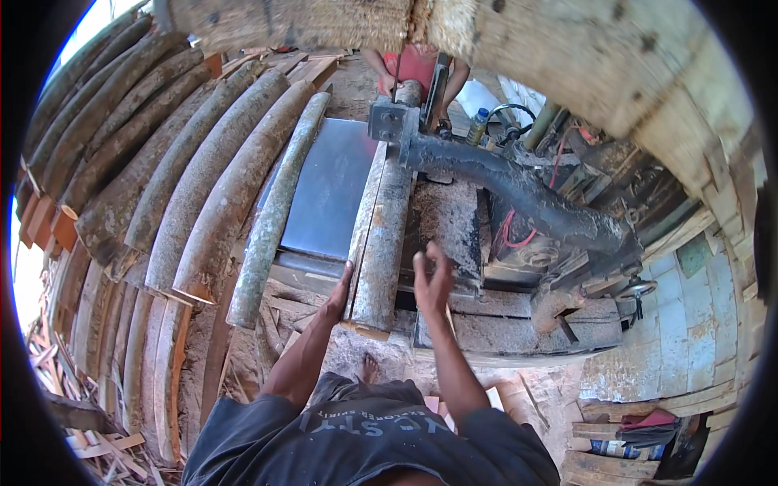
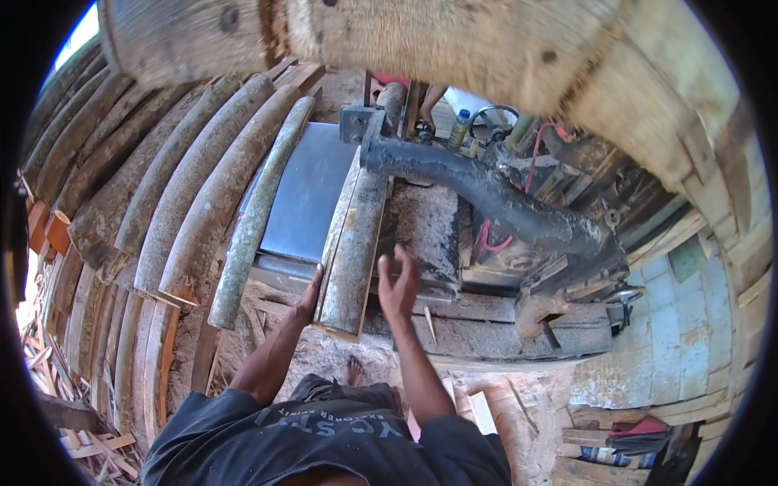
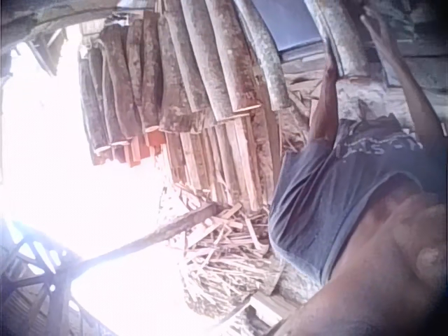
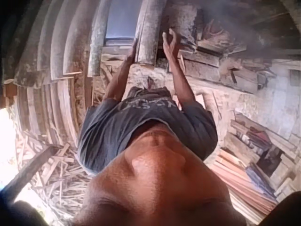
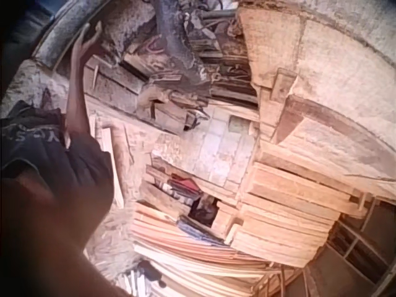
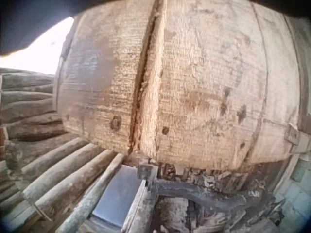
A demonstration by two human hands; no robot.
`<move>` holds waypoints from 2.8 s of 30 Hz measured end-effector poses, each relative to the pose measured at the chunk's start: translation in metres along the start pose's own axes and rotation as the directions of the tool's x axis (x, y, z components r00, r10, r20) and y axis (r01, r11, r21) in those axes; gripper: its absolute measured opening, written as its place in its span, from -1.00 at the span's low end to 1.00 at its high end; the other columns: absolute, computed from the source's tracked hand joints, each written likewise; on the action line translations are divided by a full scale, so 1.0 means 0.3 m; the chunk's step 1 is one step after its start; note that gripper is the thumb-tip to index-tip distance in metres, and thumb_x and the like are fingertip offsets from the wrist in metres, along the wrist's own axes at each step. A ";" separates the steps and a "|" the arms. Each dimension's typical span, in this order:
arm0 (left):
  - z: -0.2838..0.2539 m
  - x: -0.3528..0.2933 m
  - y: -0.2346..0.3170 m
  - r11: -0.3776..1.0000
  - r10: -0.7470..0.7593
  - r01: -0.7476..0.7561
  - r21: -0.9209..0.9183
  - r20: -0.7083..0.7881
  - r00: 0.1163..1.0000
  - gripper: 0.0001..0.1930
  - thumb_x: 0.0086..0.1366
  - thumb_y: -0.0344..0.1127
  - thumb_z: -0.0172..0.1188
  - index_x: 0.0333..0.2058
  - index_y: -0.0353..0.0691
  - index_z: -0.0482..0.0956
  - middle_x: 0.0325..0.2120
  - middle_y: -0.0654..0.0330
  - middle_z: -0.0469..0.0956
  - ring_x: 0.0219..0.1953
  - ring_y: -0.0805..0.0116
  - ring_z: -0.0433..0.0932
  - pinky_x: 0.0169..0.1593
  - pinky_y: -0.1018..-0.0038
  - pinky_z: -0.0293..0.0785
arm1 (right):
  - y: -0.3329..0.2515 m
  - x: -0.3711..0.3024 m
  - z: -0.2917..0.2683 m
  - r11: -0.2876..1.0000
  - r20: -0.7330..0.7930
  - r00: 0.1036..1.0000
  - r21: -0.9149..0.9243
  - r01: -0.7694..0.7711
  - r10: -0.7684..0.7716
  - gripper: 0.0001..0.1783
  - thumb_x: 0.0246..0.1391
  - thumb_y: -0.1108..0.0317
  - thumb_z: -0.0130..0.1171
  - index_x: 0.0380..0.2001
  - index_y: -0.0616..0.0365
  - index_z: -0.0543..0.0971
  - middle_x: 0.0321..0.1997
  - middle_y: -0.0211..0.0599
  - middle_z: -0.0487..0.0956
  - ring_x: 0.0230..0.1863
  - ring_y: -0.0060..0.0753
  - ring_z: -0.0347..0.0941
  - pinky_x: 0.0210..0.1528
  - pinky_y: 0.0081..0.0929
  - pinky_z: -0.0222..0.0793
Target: The person saws logs into planks using a table saw, feeding the logs through the blade and setting aside the resulting boards.
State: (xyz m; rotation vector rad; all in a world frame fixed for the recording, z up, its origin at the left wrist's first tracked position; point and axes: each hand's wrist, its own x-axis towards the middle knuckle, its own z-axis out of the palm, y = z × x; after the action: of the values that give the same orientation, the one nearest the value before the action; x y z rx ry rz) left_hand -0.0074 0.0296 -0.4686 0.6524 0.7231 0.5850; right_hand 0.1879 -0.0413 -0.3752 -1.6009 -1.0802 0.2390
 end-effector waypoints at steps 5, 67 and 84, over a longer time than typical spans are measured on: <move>0.048 -0.220 -0.073 0.999 0.008 -0.006 0.035 -0.043 0.999 -0.24 0.28 0.30 -0.22 0.17 -0.28 0.27 0.02 0.06 0.44 0.00 0.28 0.47 0.09 0.41 0.37 | 0.241 -0.542 0.047 0.803 0.622 0.695 0.173 -0.571 0.361 -0.08 0.08 -0.35 -0.16 0.30 0.08 0.02 0.34 -0.13 0.13 0.32 -0.12 0.07 0.22 -0.16 0.12; -0.043 -0.361 -0.236 0.964 0.145 -0.141 -0.224 -0.001 0.989 0.02 -0.05 0.54 0.02 0.09 -0.34 0.34 -0.10 -0.05 0.47 -0.10 0.11 0.46 -0.02 0.27 0.40 | -0.544 -2.213 -0.674 0.192 0.702 0.489 0.462 -0.866 0.517 -0.03 -0.01 -0.28 0.01 0.31 0.01 -0.05 0.24 -0.20 0.22 0.19 -0.20 0.24 0.13 -0.23 0.26; -0.238 -1.041 -0.891 0.932 -0.052 0.132 -0.339 0.235 0.971 -0.13 0.16 0.46 -0.24 0.18 -0.18 0.26 0.05 0.06 0.42 0.00 0.20 0.47 0.07 0.26 0.40 | -0.505 -2.617 -0.819 0.232 0.737 0.491 0.434 -0.871 0.464 -0.09 0.06 -0.11 0.05 0.31 0.12 -0.05 0.26 -0.07 0.19 0.22 -0.22 0.22 0.18 -0.28 0.21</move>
State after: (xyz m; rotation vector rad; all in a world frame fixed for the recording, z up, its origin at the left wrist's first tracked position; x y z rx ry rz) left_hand -0.1837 -0.3339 -0.5729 0.3395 0.4208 0.5274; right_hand -0.1670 -0.7944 -0.4572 -1.0535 -0.3049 1.6145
